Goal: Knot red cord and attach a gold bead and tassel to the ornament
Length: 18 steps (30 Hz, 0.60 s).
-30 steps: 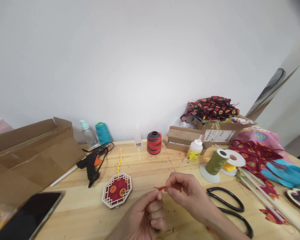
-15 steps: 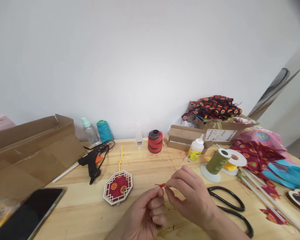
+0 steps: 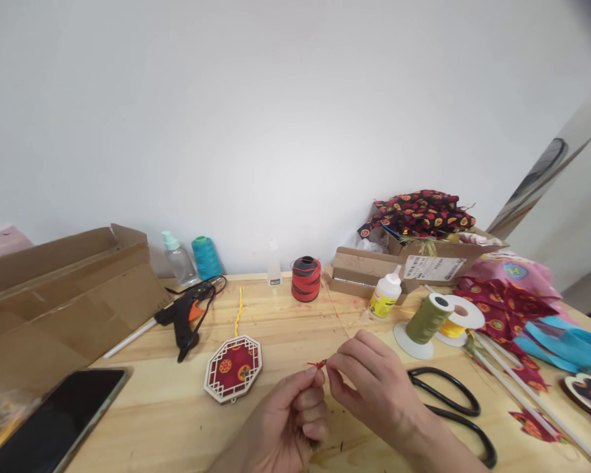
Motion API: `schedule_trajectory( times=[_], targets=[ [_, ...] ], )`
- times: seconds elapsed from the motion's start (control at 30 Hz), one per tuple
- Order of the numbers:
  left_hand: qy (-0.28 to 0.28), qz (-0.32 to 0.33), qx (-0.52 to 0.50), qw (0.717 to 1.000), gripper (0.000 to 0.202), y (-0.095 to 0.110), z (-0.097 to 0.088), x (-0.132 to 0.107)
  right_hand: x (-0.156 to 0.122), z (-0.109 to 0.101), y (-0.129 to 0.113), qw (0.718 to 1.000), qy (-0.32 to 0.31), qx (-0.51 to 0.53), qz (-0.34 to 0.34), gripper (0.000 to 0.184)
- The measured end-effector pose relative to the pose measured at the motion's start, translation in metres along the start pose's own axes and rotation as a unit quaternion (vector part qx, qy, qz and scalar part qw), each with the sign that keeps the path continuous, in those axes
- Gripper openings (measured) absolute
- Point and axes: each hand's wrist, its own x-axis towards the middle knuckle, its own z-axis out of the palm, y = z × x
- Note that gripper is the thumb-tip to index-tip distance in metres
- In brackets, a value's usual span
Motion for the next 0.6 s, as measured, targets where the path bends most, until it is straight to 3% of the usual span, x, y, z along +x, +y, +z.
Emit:
schedule_trajectory(
  times=[0.3, 0.6],
  targets=[
    [0.007, 0.016, 0.044, 0.999, 0.014, -0.0009, 0.0046, -0.0034, 0.0060, -0.0034, -0.0041, 0.976, 0.049, 0.148, 0.150, 0.014],
    [0.013, 0.050, 0.094, 0.994, 0.017, -0.0009, 0.0070, -0.0043, 0.0063, -0.0049, -0.0007, 0.965, 0.008, 0.194, 0.176, 0.012]
  ],
)
